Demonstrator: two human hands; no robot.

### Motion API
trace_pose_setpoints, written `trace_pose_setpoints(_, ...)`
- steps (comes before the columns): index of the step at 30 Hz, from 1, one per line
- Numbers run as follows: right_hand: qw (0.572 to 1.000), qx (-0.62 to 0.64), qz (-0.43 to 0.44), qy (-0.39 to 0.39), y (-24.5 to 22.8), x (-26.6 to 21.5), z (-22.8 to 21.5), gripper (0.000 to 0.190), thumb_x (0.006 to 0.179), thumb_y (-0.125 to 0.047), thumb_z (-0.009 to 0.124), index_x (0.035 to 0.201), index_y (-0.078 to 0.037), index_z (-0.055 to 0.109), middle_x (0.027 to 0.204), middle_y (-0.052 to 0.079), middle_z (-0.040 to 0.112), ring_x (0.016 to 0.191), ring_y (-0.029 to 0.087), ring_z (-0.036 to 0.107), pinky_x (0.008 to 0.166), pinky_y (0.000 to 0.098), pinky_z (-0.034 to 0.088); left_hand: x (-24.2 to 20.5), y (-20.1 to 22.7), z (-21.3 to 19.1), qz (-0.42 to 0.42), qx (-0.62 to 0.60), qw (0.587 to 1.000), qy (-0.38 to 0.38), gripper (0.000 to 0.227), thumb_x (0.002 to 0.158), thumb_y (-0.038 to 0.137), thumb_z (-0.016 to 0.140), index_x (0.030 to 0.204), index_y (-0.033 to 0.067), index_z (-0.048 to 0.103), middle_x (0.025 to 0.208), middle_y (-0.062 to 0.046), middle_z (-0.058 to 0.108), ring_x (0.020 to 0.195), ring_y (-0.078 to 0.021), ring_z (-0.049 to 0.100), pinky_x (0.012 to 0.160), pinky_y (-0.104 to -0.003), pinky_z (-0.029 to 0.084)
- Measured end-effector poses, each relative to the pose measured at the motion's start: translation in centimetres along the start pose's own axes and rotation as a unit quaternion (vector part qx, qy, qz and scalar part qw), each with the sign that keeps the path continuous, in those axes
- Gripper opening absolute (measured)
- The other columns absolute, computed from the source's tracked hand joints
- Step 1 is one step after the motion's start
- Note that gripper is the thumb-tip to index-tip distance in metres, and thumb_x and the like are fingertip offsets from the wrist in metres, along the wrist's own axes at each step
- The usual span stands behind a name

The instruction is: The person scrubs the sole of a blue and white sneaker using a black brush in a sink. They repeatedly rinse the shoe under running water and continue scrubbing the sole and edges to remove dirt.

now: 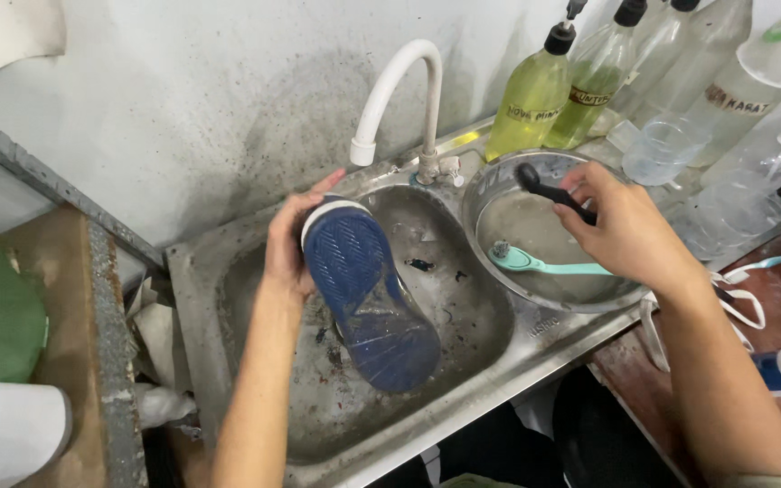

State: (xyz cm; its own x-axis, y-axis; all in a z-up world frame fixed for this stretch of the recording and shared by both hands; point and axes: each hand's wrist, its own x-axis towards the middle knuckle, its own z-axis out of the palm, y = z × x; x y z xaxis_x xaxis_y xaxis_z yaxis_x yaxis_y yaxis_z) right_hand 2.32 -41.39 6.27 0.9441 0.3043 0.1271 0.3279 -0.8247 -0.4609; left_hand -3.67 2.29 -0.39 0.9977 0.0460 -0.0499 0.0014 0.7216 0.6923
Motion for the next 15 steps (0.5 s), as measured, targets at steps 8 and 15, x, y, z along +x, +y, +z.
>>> trace_pose_setpoints(8, 0.997, -0.073, 0.023, -0.023, 0.9, 0.6, -0.2, 0.028, 0.112, -0.032, 0.079, 0.138, -0.024, 0.073, 0.128, 0.009, 0.089, 0.083, 0.044, 0.078, 0.086, 0.0538, 0.056, -0.1, -1.2, 1.1, -0.031, 0.071, 0.997, 0.004, 0.071, 0.097, 0.021, 0.073, 0.166, 0.0026, 0.071, 0.108, -0.013, 0.082, 0.084, -0.0207, 0.079, 0.074, -0.03, 0.065)
trace_pose_setpoints(15, 0.995, -0.083, 0.054, -0.028, 0.7, 0.8, -0.9, 0.027, 0.116, -0.036, 0.076, 0.141, -0.026, 0.073, 0.133, 0.009, 0.088, 0.083, 0.044, 0.081, 0.086, 0.057, 0.057, -0.5, -0.7, 2.8, -0.037, -0.098, 0.993, 0.047, 0.072, 0.102, 0.023, 0.07, 0.166, -0.009, 0.068, 0.083, -0.014, 0.081, 0.067, -0.0255, 0.077, 0.066, -0.038, 0.066)
